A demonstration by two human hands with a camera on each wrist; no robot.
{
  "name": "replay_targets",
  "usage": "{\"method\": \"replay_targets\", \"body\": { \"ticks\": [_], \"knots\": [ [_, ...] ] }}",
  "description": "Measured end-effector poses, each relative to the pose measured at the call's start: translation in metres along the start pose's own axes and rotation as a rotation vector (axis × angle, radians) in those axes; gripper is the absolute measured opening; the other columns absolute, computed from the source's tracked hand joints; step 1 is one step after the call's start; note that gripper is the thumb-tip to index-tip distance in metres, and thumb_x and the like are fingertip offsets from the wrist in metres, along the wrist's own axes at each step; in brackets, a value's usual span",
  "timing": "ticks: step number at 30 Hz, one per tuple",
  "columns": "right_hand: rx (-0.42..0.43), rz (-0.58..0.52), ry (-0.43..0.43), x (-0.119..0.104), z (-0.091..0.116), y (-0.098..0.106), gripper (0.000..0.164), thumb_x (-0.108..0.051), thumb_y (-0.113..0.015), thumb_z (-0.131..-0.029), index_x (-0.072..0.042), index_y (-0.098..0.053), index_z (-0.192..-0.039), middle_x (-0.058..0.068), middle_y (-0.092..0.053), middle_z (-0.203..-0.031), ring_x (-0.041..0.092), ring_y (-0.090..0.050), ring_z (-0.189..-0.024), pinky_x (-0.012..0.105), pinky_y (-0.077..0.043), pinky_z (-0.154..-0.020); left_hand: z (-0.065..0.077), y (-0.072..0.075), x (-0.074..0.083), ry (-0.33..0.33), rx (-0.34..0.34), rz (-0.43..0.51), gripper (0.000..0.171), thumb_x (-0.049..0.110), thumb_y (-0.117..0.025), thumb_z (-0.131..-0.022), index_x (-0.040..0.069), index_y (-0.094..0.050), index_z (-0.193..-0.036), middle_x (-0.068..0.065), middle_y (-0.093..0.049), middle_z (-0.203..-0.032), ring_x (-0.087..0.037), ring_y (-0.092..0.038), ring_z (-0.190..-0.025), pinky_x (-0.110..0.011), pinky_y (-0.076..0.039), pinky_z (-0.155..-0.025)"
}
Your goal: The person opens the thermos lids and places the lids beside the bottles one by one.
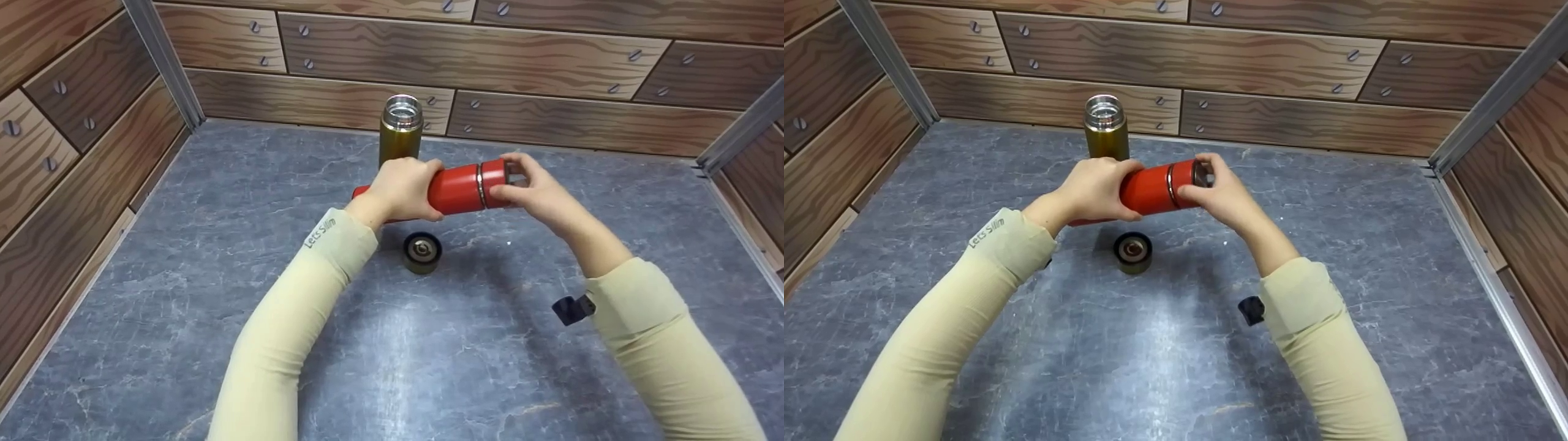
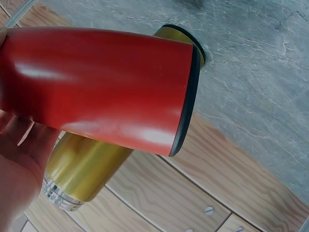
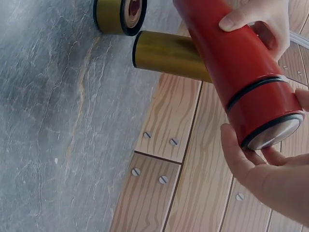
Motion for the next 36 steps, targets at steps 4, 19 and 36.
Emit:
{"method": "replay_targets", "body": {
  "ticks": [4,19,36],
  "knots": [
    [-0.017,-0.024,-0.041,0.004,-0.002,-0.005,0.075,-0.035,-0.051,-0.093,0.000,-0.012,-0.147,0.024,-0.028,-0.146,0.033,-0.044,-0.124,0.036,-0.046,-0.097,0.001,-0.001,-0.001,-0.002,-0.004,-0.013,0.064,0.047,-0.073,-0.069,0.014,-0.054,-0.121,-0.003,-0.067,-0.102,-0.019,-0.061,-0.090,-0.036,-0.049,-0.080],
    [-0.059,-0.005,-0.069,0.003,-0.004,-0.010,0.072,-0.036,-0.050,-0.093,-0.002,-0.016,-0.146,0.024,-0.032,-0.143,0.031,-0.049,-0.116,0.027,-0.052,-0.082,0.002,-0.002,0.000,-0.011,-0.001,-0.024,0.065,0.047,-0.073,-0.068,0.015,-0.054,-0.121,-0.002,-0.067,-0.102,-0.019,-0.062,-0.091,-0.037,-0.050,-0.080],
    [0.005,-0.009,-0.050,0.004,-0.002,0.002,0.067,-0.030,-0.057,-0.090,0.005,-0.027,-0.139,0.026,-0.043,-0.128,0.009,-0.057,-0.080,0.024,-0.054,-0.066,0.002,-0.001,0.000,-0.027,-0.012,-0.018,0.063,0.045,-0.074,-0.068,0.017,-0.056,-0.121,-0.001,-0.068,-0.103,-0.019,-0.061,-0.091,-0.037,-0.049,-0.081]
  ]
}}
Point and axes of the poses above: each hand's wrist, its own z-axis away from the middle knuckle, its own y-axis out of the back of the hand, x = y × z, the point moved 8 cm from there along -z, towards the middle knuckle
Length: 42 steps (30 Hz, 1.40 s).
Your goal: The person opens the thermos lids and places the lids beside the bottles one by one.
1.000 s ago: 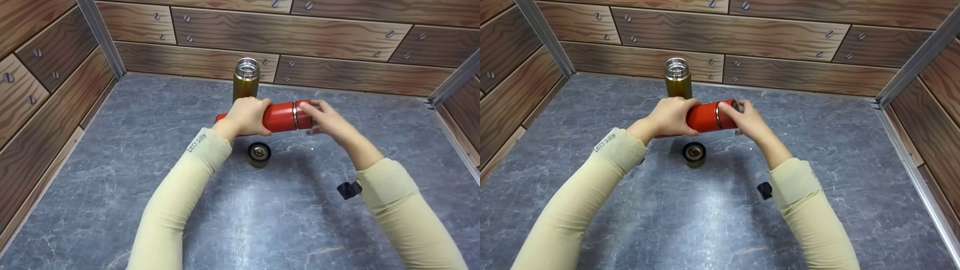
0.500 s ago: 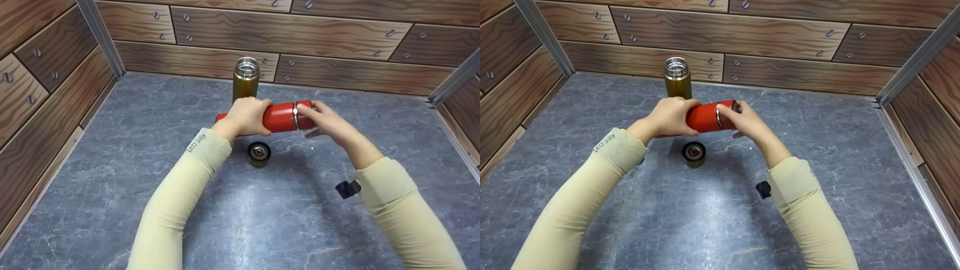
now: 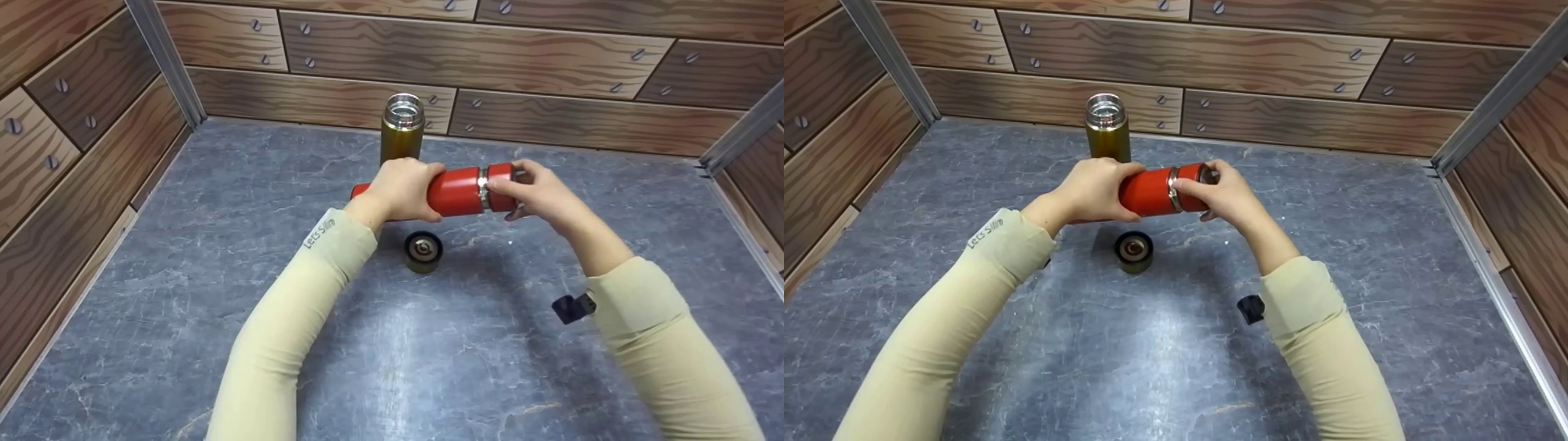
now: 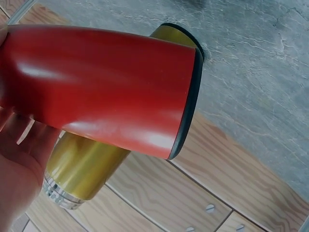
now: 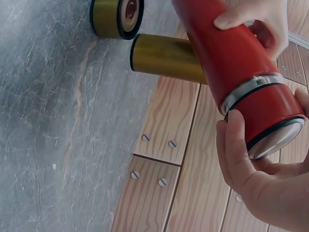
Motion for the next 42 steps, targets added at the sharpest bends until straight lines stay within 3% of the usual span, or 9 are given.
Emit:
{"method": "replay_targets", "body": {
  "ticks": [6,10,14,19,24,32,42],
  "knots": [
    [-0.013,-0.104,0.010,0.010,0.005,0.011,0.074,-0.016,-0.065,-0.086,0.003,-0.022,-0.143,0.012,-0.040,-0.123,0.007,-0.058,-0.089,0.022,-0.053,-0.080,0.001,0.002,-0.005,0.023,-0.003,0.015,0.064,0.046,-0.074,-0.069,0.018,-0.055,-0.123,0.000,-0.068,-0.104,-0.019,-0.061,-0.092,-0.036,-0.048,-0.082],
    [-0.035,-0.057,0.029,0.025,0.006,0.015,0.073,-0.009,-0.067,-0.083,0.004,-0.026,-0.141,0.007,-0.045,-0.112,0.008,-0.055,-0.089,0.021,-0.051,-0.080,0.002,0.004,-0.007,0.034,0.009,0.019,0.062,0.046,-0.074,-0.069,0.017,-0.056,-0.121,0.000,-0.068,-0.102,-0.019,-0.061,-0.091,-0.037,-0.049,-0.080],
    [-0.041,0.094,0.046,0.040,0.005,0.015,0.072,-0.015,-0.072,-0.080,0.002,-0.034,-0.139,0.011,-0.051,-0.109,0.012,-0.053,-0.090,0.023,-0.049,-0.078,0.002,0.005,-0.007,0.027,0.022,0.021,0.062,0.046,-0.074,-0.068,0.017,-0.056,-0.120,-0.001,-0.068,-0.101,-0.020,-0.061,-0.090,-0.037,-0.049,-0.080],
    [-0.061,0.213,0.027,0.059,0.002,0.009,0.077,-0.019,-0.074,-0.078,-0.001,-0.034,-0.141,0.021,-0.052,-0.119,0.023,-0.053,-0.101,0.024,-0.046,-0.079,0.003,0.005,-0.006,0.020,0.027,0.027,0.062,0.046,-0.074,-0.069,0.015,-0.056,-0.120,-0.001,-0.067,-0.101,-0.020,-0.061,-0.090,-0.038,-0.049,-0.080],
    [-0.090,0.228,0.006,0.073,-0.002,-0.002,0.079,-0.009,-0.072,-0.076,0.003,-0.029,-0.141,0.029,-0.046,-0.129,0.034,-0.049,-0.115,0.031,-0.043,-0.090,0.003,0.004,-0.007,0.027,0.015,0.028,0.064,0.046,-0.073,-0.069,0.016,-0.055,-0.123,-0.001,-0.067,-0.104,-0.020,-0.061,-0.092,-0.038,-0.049,-0.081],
    [-0.105,0.296,0.045,0.079,-0.009,-0.017,0.077,-0.004,-0.071,-0.070,0.006,-0.033,-0.137,0.031,-0.046,-0.128,0.041,-0.048,-0.115,0.050,-0.040,-0.099,0.002,0.005,-0.007,0.033,0.005,0.031,0.064,0.047,-0.073,-0.070,0.017,-0.054,-0.124,-0.001,-0.067,-0.104,-0.019,-0.060,-0.092,-0.037,-0.049,-0.081],
    [-0.122,0.301,0.114,0.086,-0.014,-0.029,0.074,0.001,-0.070,-0.065,0.011,-0.035,-0.129,0.032,-0.048,-0.124,0.043,-0.046,-0.116,0.054,-0.030,-0.106,0.001,0.000,-0.007,0.030,0.000,0.029,0.063,0.046,-0.073,-0.070,0.017,-0.054,-0.122,-0.001,-0.067,-0.104,-0.019,-0.061,-0.092,-0.037,-0.049,-0.081]
  ]
}}
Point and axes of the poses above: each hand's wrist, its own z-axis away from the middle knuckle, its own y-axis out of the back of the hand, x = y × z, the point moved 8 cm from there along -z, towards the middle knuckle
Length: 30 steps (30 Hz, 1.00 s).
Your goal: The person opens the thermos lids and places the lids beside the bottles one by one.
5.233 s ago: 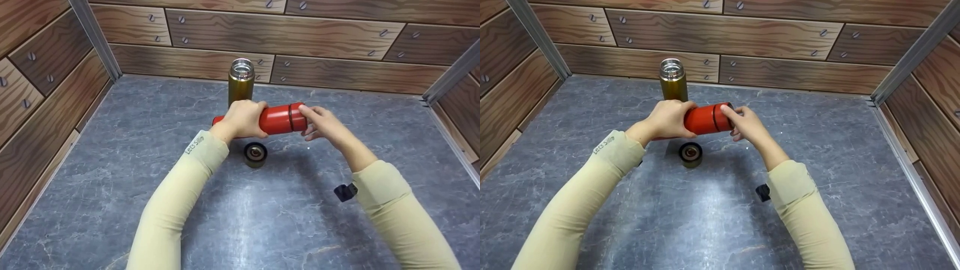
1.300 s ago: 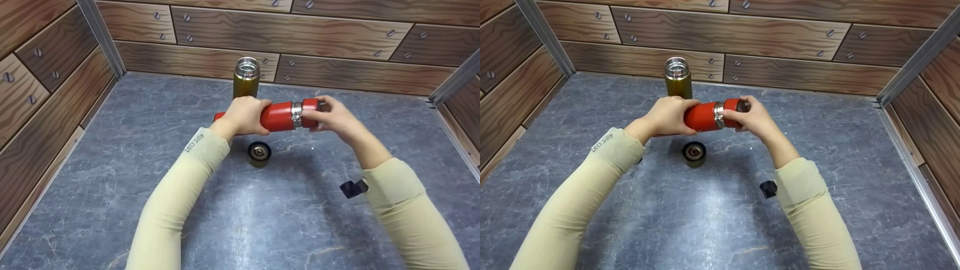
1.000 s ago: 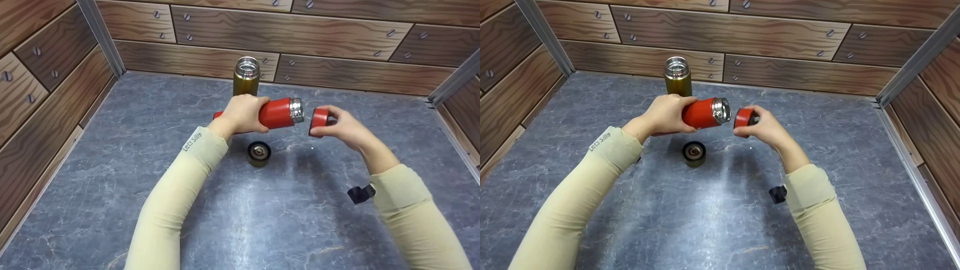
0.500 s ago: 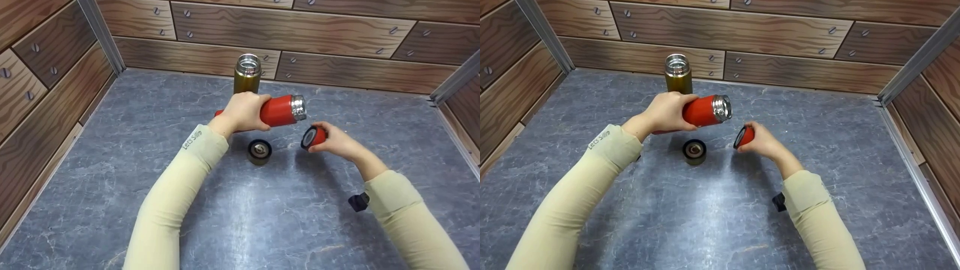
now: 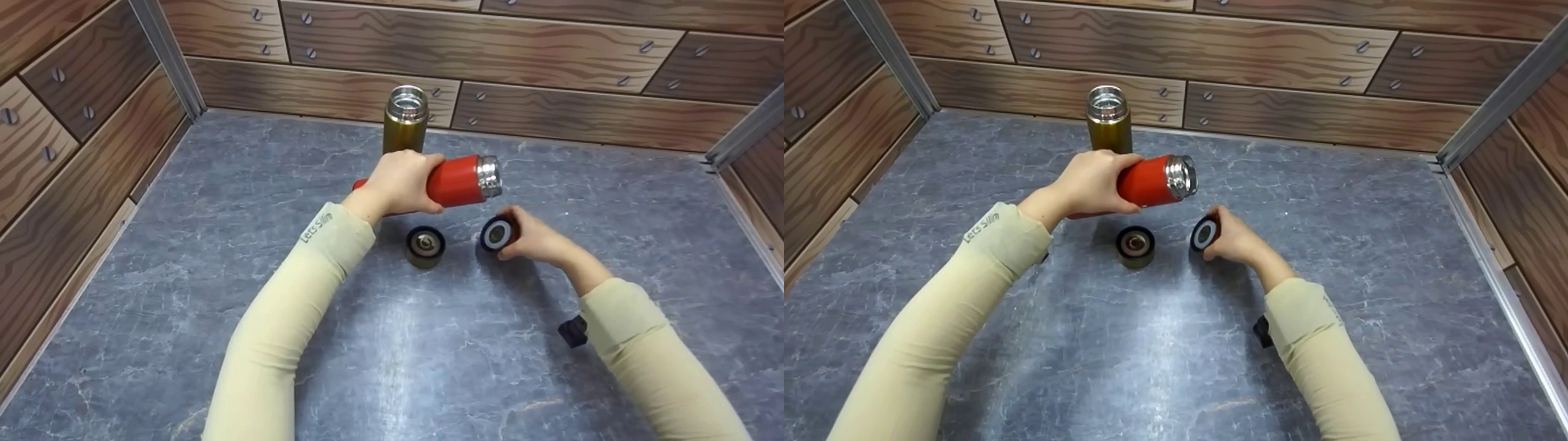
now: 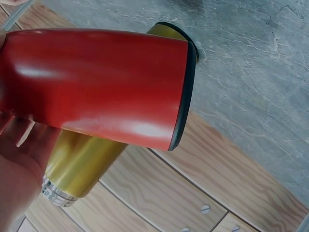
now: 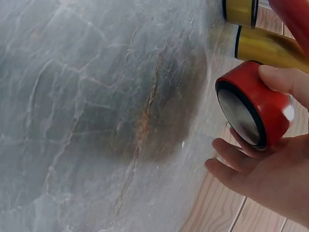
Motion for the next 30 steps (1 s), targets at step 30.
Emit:
{"method": "replay_targets", "body": {
  "ticks": [30],
  "knots": [
    [-0.066,0.051,-0.106,0.021,0.000,-0.006,0.078,-0.006,-0.073,-0.066,0.011,-0.034,-0.132,0.034,-0.045,-0.129,0.047,-0.042,-0.121,0.058,-0.025,-0.107,-0.001,-0.004,-0.002,0.010,-0.004,0.025,0.063,0.047,-0.072,-0.071,0.016,-0.054,-0.123,-0.001,-0.067,-0.106,-0.018,-0.060,-0.091,-0.035,-0.049,-0.081]
  ]
}}
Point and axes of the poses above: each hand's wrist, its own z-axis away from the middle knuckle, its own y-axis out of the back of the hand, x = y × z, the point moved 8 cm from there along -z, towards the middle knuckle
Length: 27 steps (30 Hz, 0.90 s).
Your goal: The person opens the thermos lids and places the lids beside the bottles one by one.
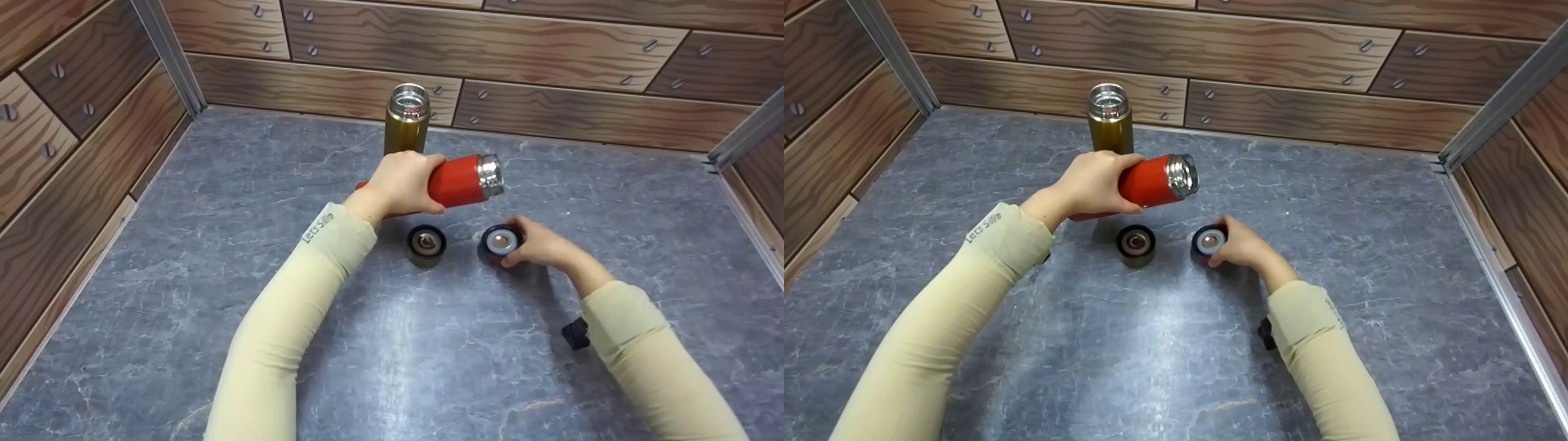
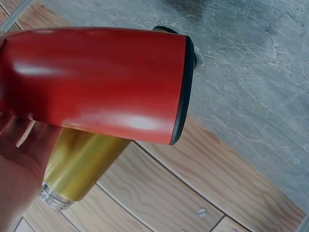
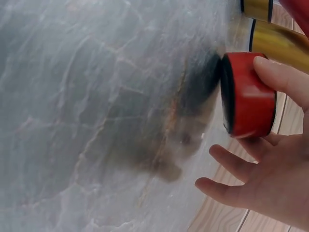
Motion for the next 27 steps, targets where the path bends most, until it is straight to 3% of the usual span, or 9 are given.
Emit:
{"method": "replay_targets", "body": {
  "ticks": [10,15,27],
  "knots": [
    [0.002,0.052,-0.010,0.005,0.001,-0.004,0.079,-0.005,-0.076,-0.065,0.013,-0.035,-0.130,0.034,-0.046,-0.128,0.047,-0.044,-0.119,0.058,-0.027,-0.106,0.000,0.002,0.002,-0.010,0.009,-0.014,0.062,0.047,-0.071,-0.071,0.016,-0.055,-0.122,-0.001,-0.067,-0.104,-0.018,-0.061,-0.091,-0.035,-0.049,-0.080],
    [-0.030,0.077,-0.016,0.004,0.004,-0.005,0.089,-0.012,-0.077,-0.067,0.013,-0.026,-0.136,0.038,-0.037,-0.134,0.051,-0.038,-0.124,0.060,-0.025,-0.106,0.000,0.003,0.003,-0.002,0.006,-0.005,0.064,0.047,-0.072,-0.071,0.014,-0.054,-0.123,-0.002,-0.067,-0.105,-0.018,-0.061,-0.092,-0.034,-0.049,-0.082],
    [-0.014,0.091,-0.088,0.008,0.015,0.024,0.091,-0.029,-0.070,-0.079,0.009,-0.018,-0.143,0.039,-0.022,-0.143,0.055,-0.021,-0.131,0.063,-0.021,-0.106,0.000,0.014,0.003,0.047,0.063,0.090,0.067,0.048,-0.072,-0.070,0.011,-0.050,-0.123,-0.004,-0.066,-0.104,-0.019,-0.062,-0.091,-0.033,-0.050,-0.082]
  ]
}}
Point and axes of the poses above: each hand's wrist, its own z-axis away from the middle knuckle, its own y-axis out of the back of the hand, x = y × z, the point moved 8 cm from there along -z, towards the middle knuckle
